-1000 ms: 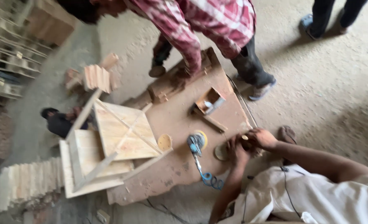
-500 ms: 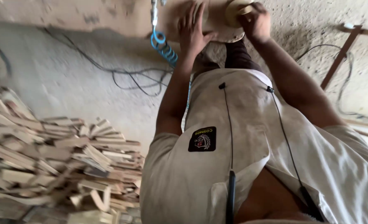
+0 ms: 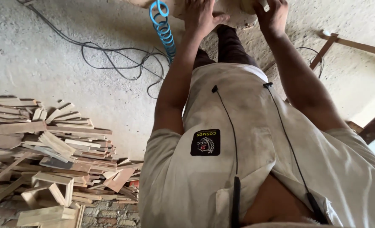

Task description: The person assembles a small wooden handle with a circular wooden base. They then use a handheld power sander to smooth the surface of the wooden base and the handle, holding the piece with one hand while operating the tool with the other.

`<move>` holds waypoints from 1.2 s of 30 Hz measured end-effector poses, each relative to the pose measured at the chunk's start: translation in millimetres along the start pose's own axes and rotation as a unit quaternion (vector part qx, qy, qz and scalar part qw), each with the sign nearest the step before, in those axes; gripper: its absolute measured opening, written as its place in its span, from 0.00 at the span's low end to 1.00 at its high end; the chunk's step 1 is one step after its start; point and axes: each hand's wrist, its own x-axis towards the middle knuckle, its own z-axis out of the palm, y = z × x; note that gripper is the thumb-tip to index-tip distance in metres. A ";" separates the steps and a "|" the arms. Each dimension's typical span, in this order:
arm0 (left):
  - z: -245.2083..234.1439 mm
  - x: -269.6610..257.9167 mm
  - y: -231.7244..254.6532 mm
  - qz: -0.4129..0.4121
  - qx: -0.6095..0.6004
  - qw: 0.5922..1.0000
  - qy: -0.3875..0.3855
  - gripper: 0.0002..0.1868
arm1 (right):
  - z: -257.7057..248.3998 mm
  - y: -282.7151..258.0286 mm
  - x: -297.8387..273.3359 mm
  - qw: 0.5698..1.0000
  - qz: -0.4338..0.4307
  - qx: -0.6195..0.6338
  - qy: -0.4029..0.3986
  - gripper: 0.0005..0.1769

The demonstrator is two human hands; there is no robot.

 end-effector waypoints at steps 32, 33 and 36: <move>-20.8 -2.6 10.7 0.040 0.019 0.997 0.066 0.52 | 2.9 -5.4 -0.6 0.999 0.026 -0.003 0.032 0.09; -21.7 -1.5 11.0 0.041 0.019 0.997 0.066 0.52 | 1.3 -10.6 3.2 0.999 0.026 -0.003 0.033 0.09; -22.4 -2.0 11.2 0.040 0.022 0.997 0.065 0.53 | 2.5 -15.5 6.3 0.999 0.023 -0.003 0.034 0.10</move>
